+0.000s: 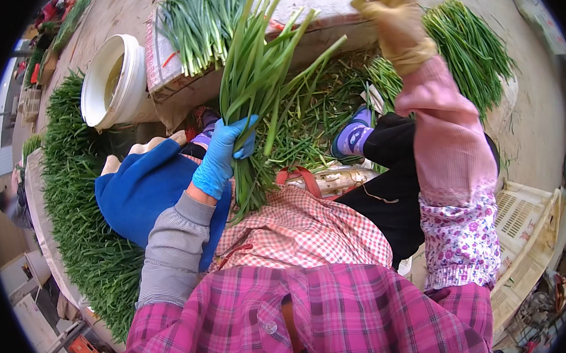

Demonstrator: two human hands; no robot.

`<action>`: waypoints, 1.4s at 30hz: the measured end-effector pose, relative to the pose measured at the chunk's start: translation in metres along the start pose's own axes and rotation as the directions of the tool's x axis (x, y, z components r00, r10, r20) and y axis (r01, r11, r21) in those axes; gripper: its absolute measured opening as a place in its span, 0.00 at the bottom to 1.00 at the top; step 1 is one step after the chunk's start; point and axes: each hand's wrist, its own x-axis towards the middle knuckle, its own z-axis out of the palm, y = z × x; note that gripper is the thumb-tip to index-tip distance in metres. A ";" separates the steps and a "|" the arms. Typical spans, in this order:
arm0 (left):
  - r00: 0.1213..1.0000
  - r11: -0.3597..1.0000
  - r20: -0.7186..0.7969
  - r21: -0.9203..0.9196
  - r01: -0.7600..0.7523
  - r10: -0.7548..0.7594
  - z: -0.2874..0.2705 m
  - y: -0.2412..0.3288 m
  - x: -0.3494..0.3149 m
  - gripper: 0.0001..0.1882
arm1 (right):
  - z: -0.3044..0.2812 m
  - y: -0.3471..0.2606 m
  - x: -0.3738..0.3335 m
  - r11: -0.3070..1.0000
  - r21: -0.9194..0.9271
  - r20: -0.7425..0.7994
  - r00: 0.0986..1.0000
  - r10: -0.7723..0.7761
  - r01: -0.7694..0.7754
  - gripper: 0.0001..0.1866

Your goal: The person gathers green onions, aligns them into bunches, and ties them with red rubber bands. The person places the finished bundles on a nearby surface and continues the process with additional green onions.

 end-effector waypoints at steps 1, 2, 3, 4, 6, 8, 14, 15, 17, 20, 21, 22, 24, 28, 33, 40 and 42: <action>1.000 0.997 0.021 -0.072 -0.003 0.004 -0.005 0.000 -0.001 0.09 | 0.002 -0.026 -0.004 0.976 0.215 0.054 0.997 -0.060 0.047 0.06; 0.999 0.994 0.051 -0.110 0.009 -0.003 -0.010 -0.001 0.000 0.11 | -0.008 -0.020 -0.004 0.973 0.230 0.091 0.996 -0.002 -0.019 0.08; 0.994 0.982 0.108 -0.186 0.026 -0.006 -0.011 -0.001 0.001 0.12 | -0.012 -0.015 -0.003 0.967 0.240 0.125 0.990 0.060 -0.089 0.10; 0.986 0.965 0.164 -0.259 0.047 -0.004 -0.013 -0.001 0.003 0.12 | -0.014 -0.010 -0.004 0.993 0.104 0.149 0.988 0.035 -0.051 0.08; 0.947 0.946 0.319 -0.318 0.065 0.043 -0.023 -0.008 0.010 0.14 | -0.007 0.001 -0.008 0.976 -0.214 0.170 0.985 0.003 0.034 0.08; 0.918 0.922 0.394 -0.372 0.108 0.051 -0.032 -0.017 0.015 0.13 | 0.012 0.002 -0.014 0.962 -0.272 0.157 0.986 0.052 -0.007 0.14; 0.855 0.924 0.518 -0.329 0.196 0.003 -0.035 -0.017 0.016 0.20 | 0.032 0.018 -0.020 0.956 -0.293 0.158 0.987 0.016 0.031 0.11; 0.851 0.924 0.525 -0.326 0.203 -0.002 -0.032 -0.014 0.016 0.21 | 0.028 0.018 -0.019 0.912 -0.402 0.113 0.993 -0.037 0.080 0.09; 0.842 0.923 0.539 -0.317 0.217 -0.012 -0.024 -0.008 0.012 0.23 | 0.026 0.015 -0.018 0.853 -0.511 0.048 0.994 -0.095 0.107 0.08; 0.840 0.929 0.542 -0.296 0.223 -0.029 -0.028 -0.011 0.014 0.27 | 0.027 0.009 -0.016 0.827 -0.560 0.032 0.998 -0.052 0.061 0.09; 0.830 0.927 0.558 -0.296 0.232 -0.030 -0.029 -0.013 0.015 0.28 | 0.024 0.007 -0.016 0.828 -0.551 0.066 0.994 -0.082 0.105 0.09; 0.847 0.924 0.526 -0.287 0.254 -0.069 -0.027 -0.010 0.013 0.30 | 0.023 0.004 -0.015 0.829 -0.540 0.099 0.989 -0.111 0.147 0.09; 0.833 0.914 0.551 -0.307 0.266 -0.058 -0.028 -0.011 0.012 0.32 | 0.026 0.001 -0.011 0.773 -0.531 0.188 0.938 -0.292 0.347 0.12; 0.871 0.921 0.482 -0.289 0.262 -0.096 -0.019 -0.005 0.004 0.32 | 0.035 -0.027 -0.020 0.508 -0.766 0.316 0.919 -0.235 0.393 0.18; 0.836 0.935 0.535 -0.223 0.276 -0.119 -0.015 -0.001 0.003 0.33 | 0.029 0.000 -0.015 0.857 -0.515 0.003 1.000 0.011 -0.008 0.12; 0.889 0.965 0.445 -0.165 0.204 -0.111 -0.027 -0.011 0.007 0.34 | 0.027 0.024 -0.024 0.913 -0.261 0.331 0.859 0.391 -0.315 0.22; 0.927 0.959 0.348 -0.186 0.213 -0.139 -0.036 -0.012 0.003 0.33 | 0.027 0.027 -0.022 0.916 -0.249 0.348 0.853 0.388 -0.315 0.18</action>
